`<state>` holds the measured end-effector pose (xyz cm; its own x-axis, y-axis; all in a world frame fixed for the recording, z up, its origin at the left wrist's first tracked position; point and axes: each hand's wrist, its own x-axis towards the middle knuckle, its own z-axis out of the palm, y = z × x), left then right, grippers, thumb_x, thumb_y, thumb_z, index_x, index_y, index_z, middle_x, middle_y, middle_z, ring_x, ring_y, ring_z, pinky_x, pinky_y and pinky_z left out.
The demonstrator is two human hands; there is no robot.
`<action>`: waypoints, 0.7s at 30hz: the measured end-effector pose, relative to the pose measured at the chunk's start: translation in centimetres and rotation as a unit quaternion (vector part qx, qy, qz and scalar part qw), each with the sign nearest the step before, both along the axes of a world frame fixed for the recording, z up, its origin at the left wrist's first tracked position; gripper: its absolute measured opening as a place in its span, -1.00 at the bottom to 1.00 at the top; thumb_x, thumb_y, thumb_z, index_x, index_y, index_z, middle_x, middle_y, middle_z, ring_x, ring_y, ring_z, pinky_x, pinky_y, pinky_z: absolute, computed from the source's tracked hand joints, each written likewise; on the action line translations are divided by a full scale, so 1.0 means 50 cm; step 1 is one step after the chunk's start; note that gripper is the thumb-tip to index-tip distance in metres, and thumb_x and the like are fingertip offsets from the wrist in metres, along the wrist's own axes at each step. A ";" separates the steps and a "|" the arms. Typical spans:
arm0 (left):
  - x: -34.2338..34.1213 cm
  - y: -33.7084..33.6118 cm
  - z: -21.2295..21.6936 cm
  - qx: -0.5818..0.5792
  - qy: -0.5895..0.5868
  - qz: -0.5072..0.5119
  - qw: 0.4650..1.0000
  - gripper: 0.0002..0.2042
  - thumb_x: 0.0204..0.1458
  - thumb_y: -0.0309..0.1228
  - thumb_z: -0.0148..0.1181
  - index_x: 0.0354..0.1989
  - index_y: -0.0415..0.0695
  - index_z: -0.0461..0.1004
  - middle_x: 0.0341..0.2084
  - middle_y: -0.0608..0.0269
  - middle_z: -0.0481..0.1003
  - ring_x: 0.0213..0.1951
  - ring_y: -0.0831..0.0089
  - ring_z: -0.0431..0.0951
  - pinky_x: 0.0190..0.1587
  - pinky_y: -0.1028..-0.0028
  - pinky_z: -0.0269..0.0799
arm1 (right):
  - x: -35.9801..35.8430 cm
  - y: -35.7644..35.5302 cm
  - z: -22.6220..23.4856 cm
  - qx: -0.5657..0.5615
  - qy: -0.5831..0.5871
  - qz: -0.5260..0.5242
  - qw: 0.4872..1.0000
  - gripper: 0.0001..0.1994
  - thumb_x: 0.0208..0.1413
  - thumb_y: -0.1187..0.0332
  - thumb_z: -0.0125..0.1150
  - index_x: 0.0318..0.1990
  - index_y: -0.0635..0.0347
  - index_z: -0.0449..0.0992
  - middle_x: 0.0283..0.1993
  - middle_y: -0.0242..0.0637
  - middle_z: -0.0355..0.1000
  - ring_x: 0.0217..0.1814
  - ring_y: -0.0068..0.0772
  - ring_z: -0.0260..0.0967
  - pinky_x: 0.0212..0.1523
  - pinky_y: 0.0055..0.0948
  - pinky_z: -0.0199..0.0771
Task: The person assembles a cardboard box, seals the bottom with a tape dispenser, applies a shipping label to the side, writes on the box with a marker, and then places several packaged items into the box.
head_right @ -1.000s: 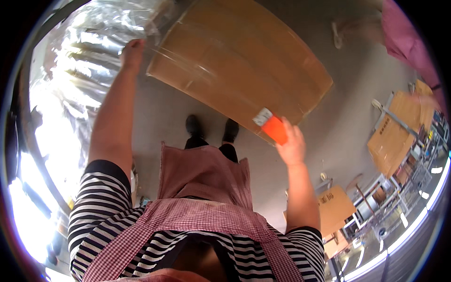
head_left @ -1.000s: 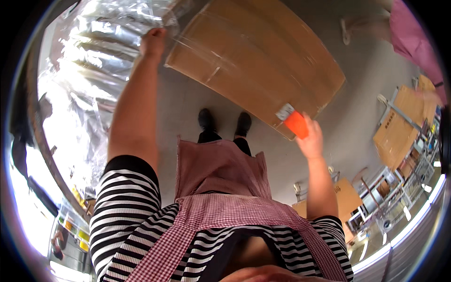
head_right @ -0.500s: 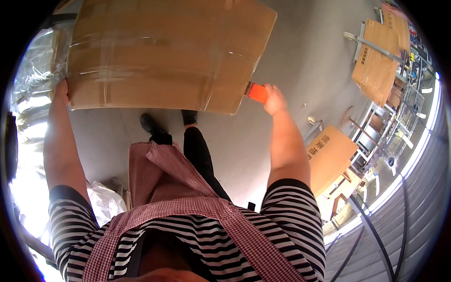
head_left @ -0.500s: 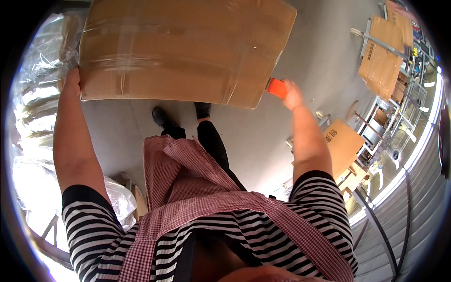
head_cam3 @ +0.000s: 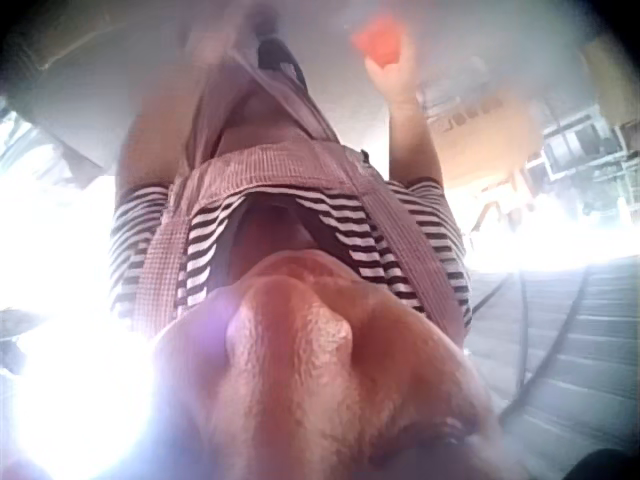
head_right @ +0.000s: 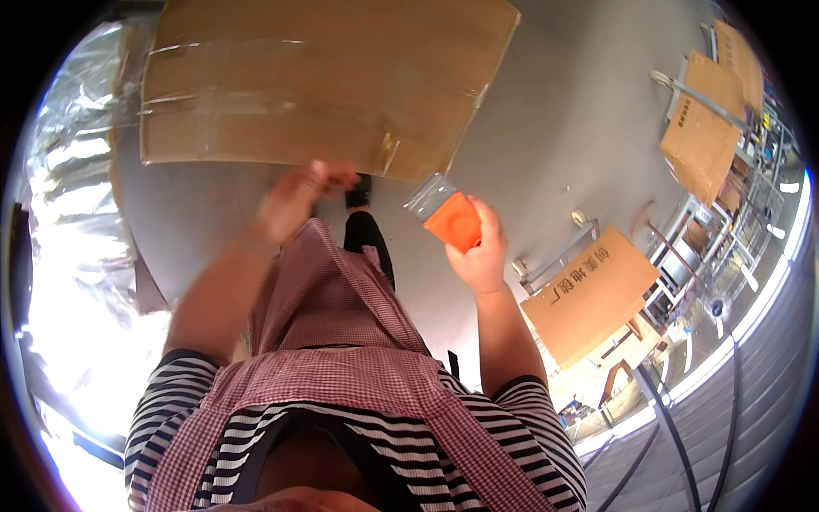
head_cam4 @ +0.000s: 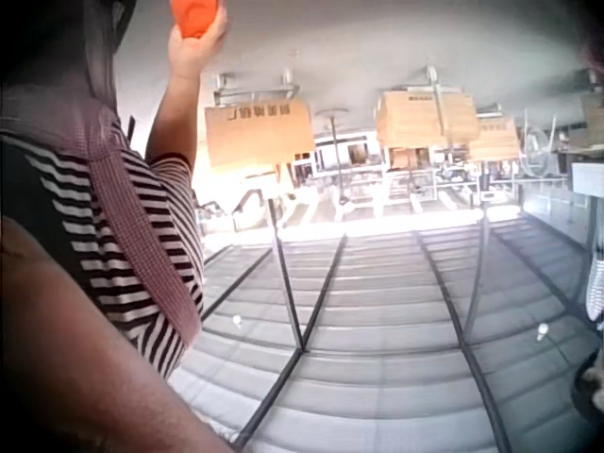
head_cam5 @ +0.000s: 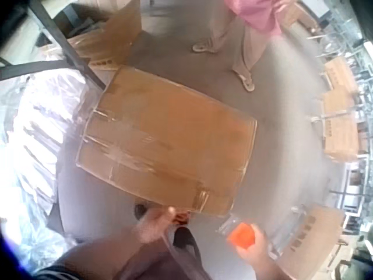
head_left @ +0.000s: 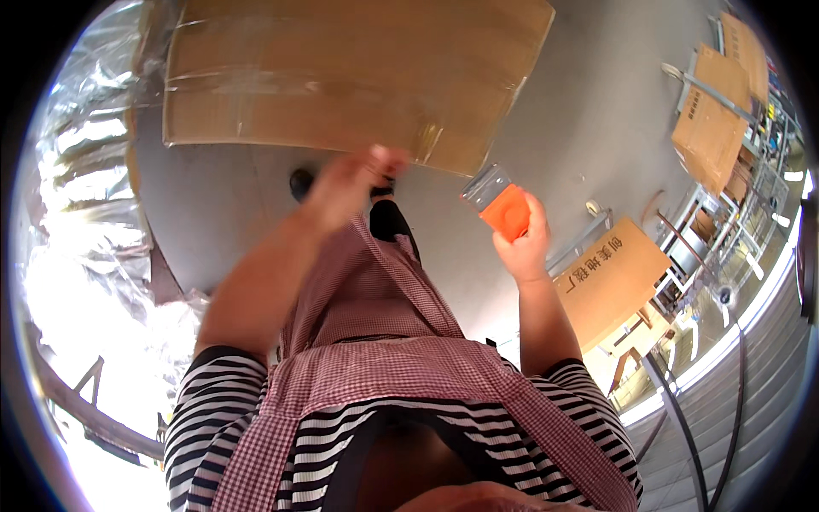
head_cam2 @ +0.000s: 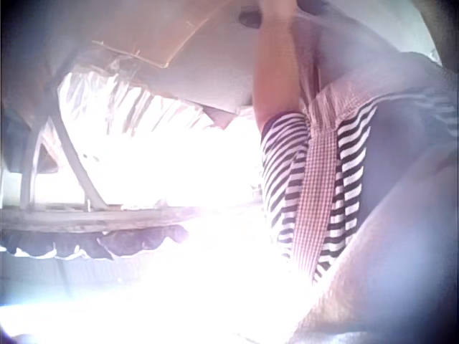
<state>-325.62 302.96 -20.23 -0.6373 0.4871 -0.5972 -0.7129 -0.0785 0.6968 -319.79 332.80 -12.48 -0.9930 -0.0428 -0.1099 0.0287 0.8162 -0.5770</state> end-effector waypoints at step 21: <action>0.058 -0.515 -0.269 -0.363 0.001 0.498 0.787 -0.88 0.06 -0.36 0.29 -0.28 -0.10 0.59 -0.36 0.40 0.57 -0.28 0.61 0.46 -0.15 0.53 0.36 | 0.044 -0.082 -0.097 0.100 -0.120 0.160 0.975 -0.13 -0.37 0.55 0.44 0.27 -0.11 0.30 -0.09 -0.17 0.34 -0.03 0.03 0.35 -0.01 -0.12 0.41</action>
<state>-322.70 277.20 -33.68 -0.4885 -0.7250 -0.4856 -0.5486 -0.1776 0.8170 -317.59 328.70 -17.32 -0.8773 -0.3003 -0.3744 -0.1315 0.9006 -0.4143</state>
